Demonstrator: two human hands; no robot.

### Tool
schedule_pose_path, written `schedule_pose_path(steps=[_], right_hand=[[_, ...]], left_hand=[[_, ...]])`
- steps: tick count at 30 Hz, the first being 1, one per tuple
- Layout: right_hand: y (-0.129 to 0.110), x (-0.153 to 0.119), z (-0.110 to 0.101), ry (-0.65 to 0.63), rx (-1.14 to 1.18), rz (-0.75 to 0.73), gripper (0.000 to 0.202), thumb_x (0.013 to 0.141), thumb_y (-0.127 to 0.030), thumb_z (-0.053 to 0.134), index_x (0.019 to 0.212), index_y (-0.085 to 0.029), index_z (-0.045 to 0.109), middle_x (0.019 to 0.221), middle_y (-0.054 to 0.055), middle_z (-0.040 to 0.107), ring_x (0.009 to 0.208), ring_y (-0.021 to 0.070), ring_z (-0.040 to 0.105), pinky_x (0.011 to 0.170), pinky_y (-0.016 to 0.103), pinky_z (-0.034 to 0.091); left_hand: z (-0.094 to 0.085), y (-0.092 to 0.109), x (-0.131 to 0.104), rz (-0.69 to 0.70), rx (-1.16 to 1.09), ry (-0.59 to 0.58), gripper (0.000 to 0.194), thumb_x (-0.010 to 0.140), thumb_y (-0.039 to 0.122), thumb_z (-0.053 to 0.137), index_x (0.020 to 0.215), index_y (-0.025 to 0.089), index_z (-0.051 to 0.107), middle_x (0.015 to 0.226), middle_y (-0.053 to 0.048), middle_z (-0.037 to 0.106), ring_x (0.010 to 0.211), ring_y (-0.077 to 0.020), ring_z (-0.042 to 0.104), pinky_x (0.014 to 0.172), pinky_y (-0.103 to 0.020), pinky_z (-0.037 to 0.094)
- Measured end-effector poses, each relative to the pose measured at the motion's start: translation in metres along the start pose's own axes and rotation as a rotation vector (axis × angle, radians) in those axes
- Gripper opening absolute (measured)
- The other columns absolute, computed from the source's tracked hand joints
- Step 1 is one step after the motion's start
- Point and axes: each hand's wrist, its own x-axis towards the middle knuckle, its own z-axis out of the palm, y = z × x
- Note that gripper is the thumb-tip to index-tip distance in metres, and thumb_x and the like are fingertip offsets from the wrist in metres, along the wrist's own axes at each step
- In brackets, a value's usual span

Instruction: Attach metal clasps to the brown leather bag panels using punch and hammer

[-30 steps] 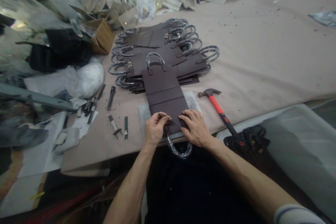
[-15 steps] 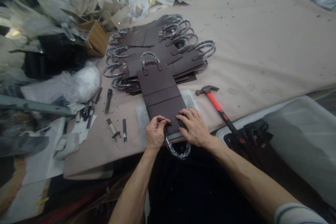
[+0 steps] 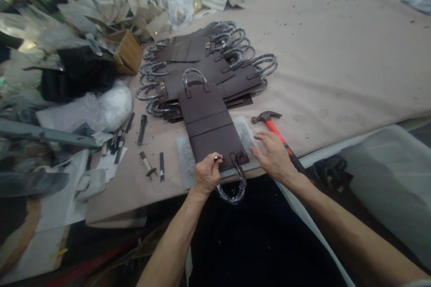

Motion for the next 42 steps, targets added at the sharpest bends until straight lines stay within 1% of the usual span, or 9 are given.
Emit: schedule_pose_path(steps=[5,12,16,20,24,31,35,39,42], right_hand=[[0.037,0.000,-0.038,-0.170,-0.413,0.451,0.033,0.089,-0.037,0.057,0.109,-0.012,0.062,0.113,0.022,0.061,0.107,0.0375,0.059,0.089,0.049,0.047],[0.021,0.016,-0.054,-0.391,0.466,0.822,0.010,0.080,-0.030,0.056,0.080,-0.023,0.050,0.067,-0.001,0.048,0.056,0.0148,0.046,0.054,0.029,0.042],[-0.027,0.009,-0.071,-0.384,0.536,0.733,0.023,0.093,-0.045,0.041,0.083,-0.025,0.044,0.061,-0.006,0.038,0.043,0.0112,0.032,0.043,0.025,0.032],[-0.069,-0.005,-0.091,-0.204,0.216,0.185,0.035,0.099,-0.053,0.037,0.081,-0.025,0.048,0.057,-0.002,0.047,0.048,0.0151,0.044,0.048,0.028,0.032],[-0.084,-0.014,-0.097,-0.287,-0.162,-0.216,0.035,0.102,-0.044,0.035,0.076,-0.025,0.047,0.051,-0.001,0.049,0.041,0.0148,0.040,0.048,0.031,0.021],[-0.088,-0.020,-0.095,-0.109,-0.173,-0.232,0.039,0.105,-0.042,0.029,0.080,-0.023,0.050,0.053,-0.001,0.051,0.044,0.0147,0.044,0.049,0.029,0.028],[-0.090,-0.018,-0.098,-0.301,-0.262,-0.300,0.039,0.104,-0.043,0.034,0.074,-0.024,0.049,0.048,-0.002,0.048,0.037,0.0132,0.033,0.046,0.032,0.016],[-0.092,-0.016,-0.100,-0.169,-0.221,-0.185,0.043,0.106,-0.046,0.026,0.078,-0.023,0.050,0.054,0.001,0.052,0.045,0.0152,0.044,0.049,0.030,0.025],[-0.084,-0.018,-0.097,-0.285,-0.261,-0.164,0.041,0.104,-0.046,0.028,0.078,-0.024,0.050,0.053,0.001,0.052,0.043,0.0159,0.042,0.048,0.032,0.020]], left_hand=[[0.005,-0.002,-0.001,0.041,0.013,0.015,0.013,0.097,0.017,0.054,0.099,0.020,0.067,0.088,-0.004,0.077,0.079,-0.0152,0.075,0.076,-0.024,0.060],[0.010,-0.005,-0.002,0.065,0.003,0.025,0.014,0.099,0.021,0.052,0.098,0.021,0.066,0.087,-0.004,0.076,0.078,-0.0163,0.075,0.075,-0.026,0.061],[0.010,-0.006,-0.003,0.068,-0.007,0.019,0.014,0.099,0.021,0.052,0.098,0.020,0.066,0.086,-0.004,0.076,0.079,-0.0168,0.075,0.075,-0.026,0.061],[0.011,-0.007,-0.004,0.050,-0.009,0.019,0.015,0.098,0.021,0.052,0.100,0.020,0.067,0.087,-0.005,0.077,0.079,-0.0175,0.075,0.075,-0.027,0.062],[0.013,-0.010,-0.006,0.019,0.022,0.010,0.018,0.098,0.023,0.051,0.097,0.021,0.069,0.083,-0.006,0.076,0.075,-0.0181,0.075,0.072,-0.027,0.061],[0.014,-0.012,-0.007,-0.003,0.005,0.000,0.017,0.097,0.022,0.052,0.098,0.021,0.069,0.089,-0.006,0.077,0.082,-0.0184,0.075,0.078,-0.028,0.062],[0.013,-0.012,-0.007,0.007,0.035,-0.001,0.017,0.096,0.020,0.053,0.091,0.020,0.069,0.077,-0.004,0.074,0.072,-0.0174,0.073,0.070,-0.025,0.060],[0.012,-0.010,-0.007,-0.002,-0.009,-0.030,0.017,0.098,0.021,0.052,0.097,0.020,0.069,0.087,-0.006,0.076,0.080,-0.0179,0.075,0.077,-0.027,0.061],[0.011,-0.008,-0.007,-0.013,0.014,-0.050,0.018,0.100,0.024,0.052,0.094,0.020,0.069,0.084,-0.006,0.075,0.075,-0.0181,0.074,0.073,-0.027,0.061]])
